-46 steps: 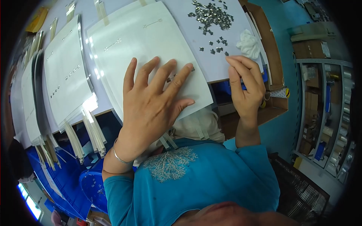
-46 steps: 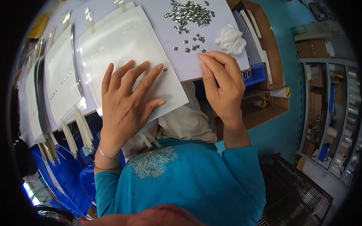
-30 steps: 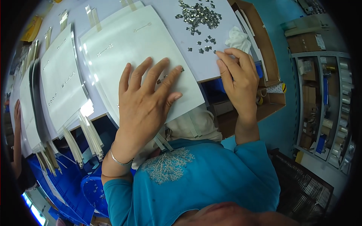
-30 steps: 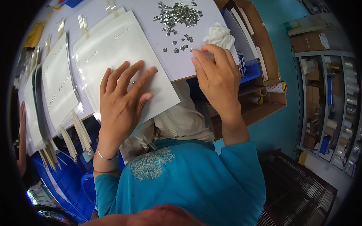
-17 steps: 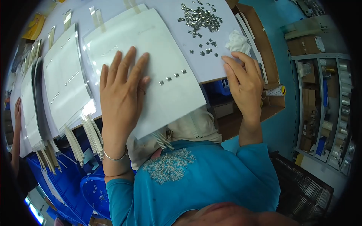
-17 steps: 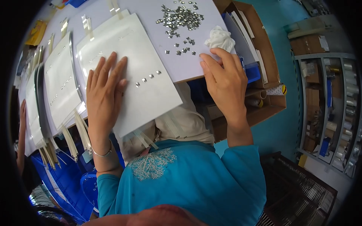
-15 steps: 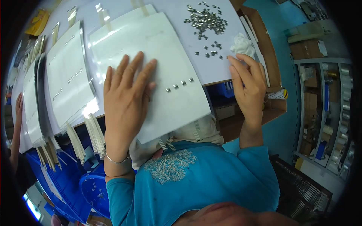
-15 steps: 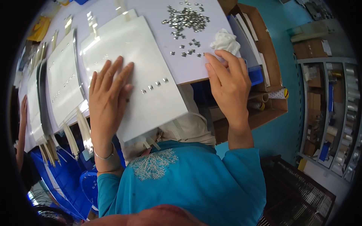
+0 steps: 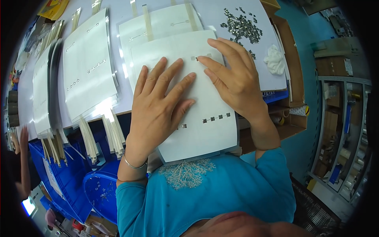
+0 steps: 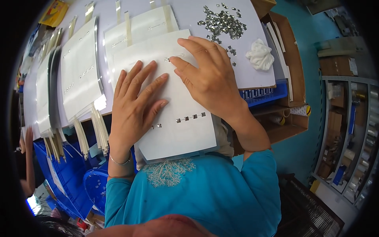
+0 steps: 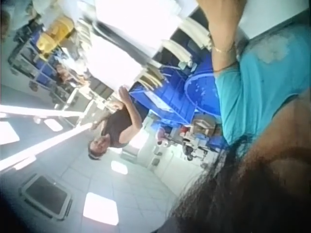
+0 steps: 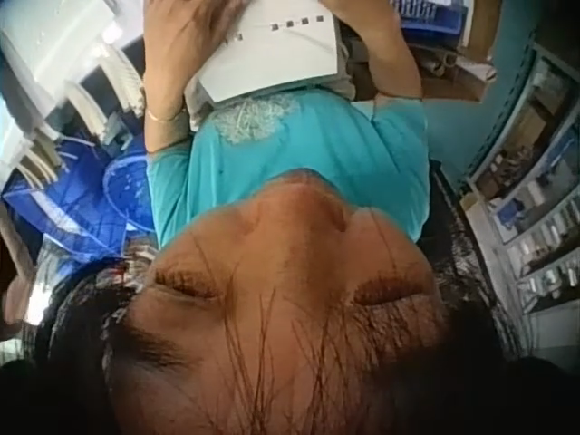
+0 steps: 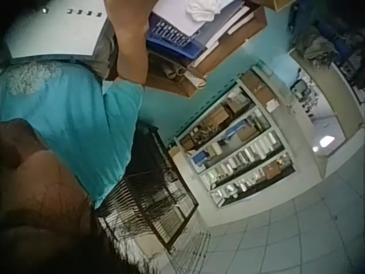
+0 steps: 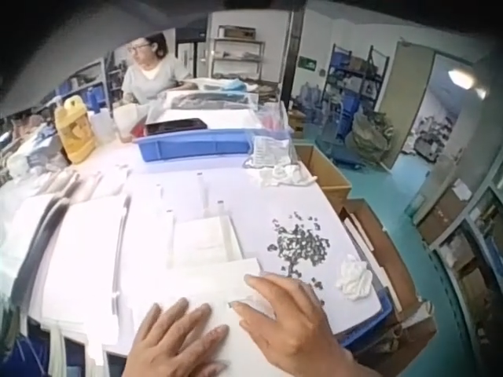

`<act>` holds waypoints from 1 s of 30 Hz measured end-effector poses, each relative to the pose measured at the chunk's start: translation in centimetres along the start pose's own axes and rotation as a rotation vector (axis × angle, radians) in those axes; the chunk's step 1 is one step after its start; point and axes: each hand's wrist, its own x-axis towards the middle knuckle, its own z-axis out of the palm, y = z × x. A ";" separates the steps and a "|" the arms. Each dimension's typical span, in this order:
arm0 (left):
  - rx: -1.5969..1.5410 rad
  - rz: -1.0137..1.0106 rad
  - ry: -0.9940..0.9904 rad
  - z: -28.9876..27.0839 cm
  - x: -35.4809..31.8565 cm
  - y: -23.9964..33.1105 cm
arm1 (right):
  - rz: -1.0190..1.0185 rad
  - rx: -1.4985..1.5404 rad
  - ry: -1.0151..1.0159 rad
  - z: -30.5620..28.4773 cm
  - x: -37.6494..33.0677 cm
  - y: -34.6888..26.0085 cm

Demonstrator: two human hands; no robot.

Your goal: Inserting small metal studs into pre-punched holes on white sheets at an industrial workstation.

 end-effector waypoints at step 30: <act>0.114 0.068 0.059 0.4 2.8 -1.0 | 0.444 -0.080 0.186 -4.4 -6.2 1.2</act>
